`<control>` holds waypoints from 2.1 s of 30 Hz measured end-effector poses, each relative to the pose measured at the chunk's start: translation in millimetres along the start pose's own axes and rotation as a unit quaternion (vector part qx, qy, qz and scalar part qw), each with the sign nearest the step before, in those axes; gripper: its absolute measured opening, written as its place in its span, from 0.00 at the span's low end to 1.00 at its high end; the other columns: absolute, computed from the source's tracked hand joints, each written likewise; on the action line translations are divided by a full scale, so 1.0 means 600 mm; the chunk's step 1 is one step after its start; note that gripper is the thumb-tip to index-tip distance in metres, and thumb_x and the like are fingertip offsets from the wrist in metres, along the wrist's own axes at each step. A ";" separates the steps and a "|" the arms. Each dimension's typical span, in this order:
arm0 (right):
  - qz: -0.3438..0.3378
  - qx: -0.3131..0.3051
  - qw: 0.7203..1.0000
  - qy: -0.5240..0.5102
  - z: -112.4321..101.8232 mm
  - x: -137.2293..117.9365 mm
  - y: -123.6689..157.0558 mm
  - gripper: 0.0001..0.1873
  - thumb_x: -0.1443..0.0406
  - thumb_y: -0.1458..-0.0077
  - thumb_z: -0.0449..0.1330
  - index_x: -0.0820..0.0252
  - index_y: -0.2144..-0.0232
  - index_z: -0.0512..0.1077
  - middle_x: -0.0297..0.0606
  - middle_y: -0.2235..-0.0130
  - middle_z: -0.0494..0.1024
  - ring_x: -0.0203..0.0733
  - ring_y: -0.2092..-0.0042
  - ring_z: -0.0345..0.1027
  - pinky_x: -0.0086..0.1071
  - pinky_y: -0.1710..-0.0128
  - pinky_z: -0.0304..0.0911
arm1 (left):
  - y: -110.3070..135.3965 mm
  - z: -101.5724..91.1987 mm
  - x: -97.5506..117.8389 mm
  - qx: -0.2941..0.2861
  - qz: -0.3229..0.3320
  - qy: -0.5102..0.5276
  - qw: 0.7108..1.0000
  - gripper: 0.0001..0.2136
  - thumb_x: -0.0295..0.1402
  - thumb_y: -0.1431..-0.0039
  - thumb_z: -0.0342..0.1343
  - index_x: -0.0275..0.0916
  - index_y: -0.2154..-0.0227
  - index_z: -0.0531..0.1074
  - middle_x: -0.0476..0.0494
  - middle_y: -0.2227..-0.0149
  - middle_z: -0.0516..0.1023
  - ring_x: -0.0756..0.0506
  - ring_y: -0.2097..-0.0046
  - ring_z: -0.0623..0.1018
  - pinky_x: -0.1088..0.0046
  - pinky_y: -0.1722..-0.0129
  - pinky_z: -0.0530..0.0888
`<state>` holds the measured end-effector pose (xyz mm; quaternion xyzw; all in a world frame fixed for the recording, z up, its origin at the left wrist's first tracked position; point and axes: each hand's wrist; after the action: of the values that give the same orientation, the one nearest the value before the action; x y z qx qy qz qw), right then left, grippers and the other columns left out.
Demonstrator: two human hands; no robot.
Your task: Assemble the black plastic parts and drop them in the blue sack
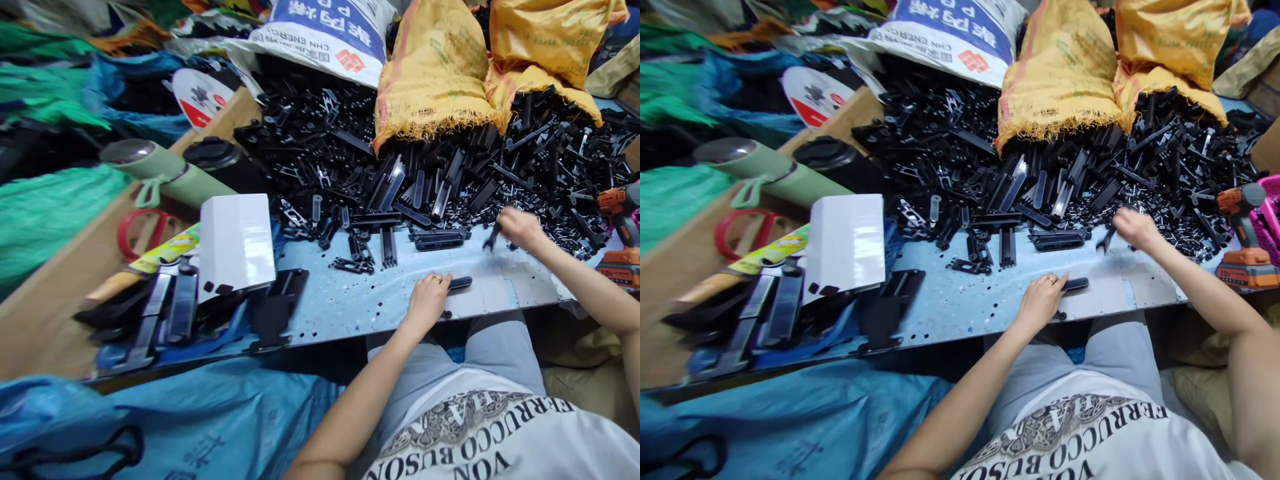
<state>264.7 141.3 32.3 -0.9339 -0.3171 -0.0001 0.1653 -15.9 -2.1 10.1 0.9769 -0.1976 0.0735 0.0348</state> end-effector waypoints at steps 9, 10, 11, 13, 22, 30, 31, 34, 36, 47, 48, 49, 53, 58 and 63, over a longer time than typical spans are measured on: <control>0.128 -0.153 0.979 -0.044 -0.015 -0.149 0.102 0.15 0.61 0.37 0.47 0.63 0.52 0.63 0.48 0.56 0.74 0.47 0.56 0.69 0.34 0.62 0.61 | -0.016 0.011 0.008 0.027 0.073 0.048 0.996 0.16 0.33 0.39 0.51 0.35 0.49 0.65 0.38 0.57 0.74 0.42 0.55 0.72 0.65 0.56 0.69; 0.199 -0.178 0.963 -0.046 -0.018 -0.158 0.095 0.17 0.57 0.38 0.49 0.63 0.53 0.62 0.48 0.60 0.75 0.48 0.59 0.70 0.34 0.64 0.61 | -0.019 0.010 0.011 0.027 0.076 0.048 0.996 0.15 0.32 0.39 0.51 0.35 0.50 0.65 0.38 0.58 0.74 0.42 0.55 0.72 0.65 0.56 0.69; 0.246 -0.205 0.946 -0.050 -0.021 -0.164 0.089 0.19 0.55 0.40 0.50 0.63 0.53 0.62 0.47 0.63 0.76 0.48 0.62 0.71 0.34 0.66 0.61 | -0.021 0.010 0.014 0.027 0.074 0.049 0.996 0.14 0.32 0.39 0.51 0.35 0.51 0.66 0.39 0.58 0.74 0.42 0.55 0.72 0.65 0.56 0.69; 0.286 -0.248 0.923 -0.066 -0.029 -0.164 0.082 0.20 0.56 0.41 0.53 0.64 0.52 0.60 0.46 0.65 0.76 0.48 0.65 0.72 0.33 0.68 0.60 | -0.024 0.010 0.015 0.028 0.062 0.055 0.996 0.13 0.32 0.39 0.50 0.35 0.53 0.67 0.39 0.59 0.74 0.42 0.56 0.73 0.65 0.56 0.69; -0.099 -0.243 0.955 -0.141 -0.066 -0.140 0.131 0.15 0.57 0.37 0.48 0.59 0.58 0.68 0.43 0.60 0.73 0.41 0.60 0.68 0.31 0.62 0.56 | -0.033 -0.004 0.008 -0.011 0.085 0.114 0.990 0.15 0.30 0.38 0.45 0.36 0.49 0.64 0.39 0.55 0.72 0.43 0.52 0.71 0.65 0.52 0.68; -0.053 -0.240 0.968 -0.051 -0.067 -0.172 0.130 0.22 0.51 0.37 0.43 0.58 0.59 0.69 0.39 0.65 0.73 0.38 0.66 0.66 0.31 0.69 0.46 | -0.035 -0.014 0.032 -0.014 0.077 0.114 0.990 0.28 0.53 0.52 0.57 0.37 0.55 0.64 0.37 0.58 0.72 0.37 0.55 0.72 0.61 0.57 0.69; -0.057 -0.223 0.972 -0.038 -0.072 -0.175 0.130 0.22 0.51 0.36 0.43 0.58 0.59 0.69 0.39 0.65 0.73 0.38 0.66 0.66 0.31 0.69 0.46 | -0.033 -0.011 0.030 -0.007 0.075 0.122 0.990 0.28 0.52 0.53 0.58 0.37 0.56 0.63 0.37 0.59 0.72 0.37 0.56 0.73 0.61 0.59 0.70; -0.067 -0.171 0.983 -0.001 -0.090 -0.187 0.126 0.21 0.54 0.35 0.42 0.59 0.58 0.69 0.40 0.66 0.73 0.39 0.65 0.64 0.33 0.67 0.44 | -0.025 0.005 0.021 0.045 0.077 0.157 0.984 0.24 0.46 0.52 0.60 0.37 0.56 0.63 0.38 0.59 0.73 0.38 0.56 0.74 0.63 0.60 0.71; -0.074 -0.150 0.986 0.015 -0.102 -0.193 0.119 0.19 0.57 0.34 0.42 0.60 0.58 0.69 0.41 0.66 0.73 0.39 0.65 0.63 0.33 0.67 0.44 | -0.021 0.015 0.015 0.090 0.088 0.178 0.976 0.21 0.41 0.50 0.59 0.38 0.56 0.63 0.39 0.58 0.73 0.40 0.55 0.74 0.64 0.59 0.72; -0.080 -0.190 0.978 -0.041 -0.088 -0.158 0.100 0.21 0.53 0.36 0.43 0.60 0.61 0.71 0.42 0.65 0.73 0.39 0.64 0.64 0.32 0.66 0.49 | -0.036 0.006 0.017 0.028 0.097 0.179 0.979 0.24 0.49 0.47 0.55 0.37 0.54 0.64 0.39 0.58 0.74 0.41 0.55 0.74 0.65 0.57 0.71; -0.071 -0.186 0.979 -0.051 -0.077 -0.149 0.106 0.22 0.52 0.36 0.43 0.60 0.61 0.71 0.42 0.65 0.74 0.39 0.64 0.65 0.32 0.65 0.50 | -0.052 -0.002 0.019 0.017 0.104 0.170 0.980 0.25 0.49 0.46 0.54 0.37 0.51 0.63 0.38 0.55 0.73 0.40 0.53 0.73 0.64 0.55 0.70; -0.060 -0.181 0.980 -0.059 -0.066 -0.140 0.114 0.23 0.51 0.37 0.44 0.60 0.61 0.71 0.42 0.64 0.74 0.40 0.63 0.65 0.31 0.65 0.51 | -0.074 -0.011 0.019 0.021 0.103 0.160 0.981 0.25 0.48 0.44 0.53 0.37 0.49 0.62 0.37 0.53 0.72 0.40 0.50 0.71 0.63 0.53 0.69; -0.020 -0.168 0.982 -0.086 -0.032 -0.115 0.149 0.24 0.50 0.38 0.45 0.60 0.58 0.71 0.43 0.61 0.74 0.41 0.60 0.66 0.31 0.62 0.55 | -0.201 -0.055 0.014 0.075 0.009 0.105 0.992 0.17 0.31 0.37 0.43 0.36 0.47 0.63 0.35 0.49 0.70 0.40 0.46 0.67 0.61 0.49 0.66; 0.000 -0.148 0.984 -0.099 -0.023 -0.105 0.150 0.23 0.51 0.38 0.46 0.60 0.59 0.72 0.43 0.61 0.74 0.43 0.58 0.65 0.33 0.59 0.57 | -0.324 -0.073 0.016 -0.039 -0.107 0.069 0.991 0.11 0.27 0.44 0.53 0.27 0.59 0.74 0.28 0.57 0.75 0.38 0.52 0.73 0.64 0.54 0.70; 0.130 -0.083 0.988 -0.025 -0.008 -0.070 0.061 0.19 0.62 0.35 0.41 0.62 0.56 0.70 0.45 0.58 0.73 0.45 0.56 0.61 0.34 0.58 0.56 | -0.312 -0.076 0.029 -0.003 -0.107 0.062 0.992 0.12 0.23 0.43 0.48 0.27 0.59 0.73 0.29 0.57 0.75 0.40 0.52 0.74 0.66 0.53 0.69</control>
<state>253.2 87.6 21.0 -0.9774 -0.1955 0.0184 0.0781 67.3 167.7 50.3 0.9859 -0.0900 0.1292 0.0573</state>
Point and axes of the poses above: each hand's wrist, its own y-axis away from the middle knuckle, its own z-axis out of the palm, x = y × z
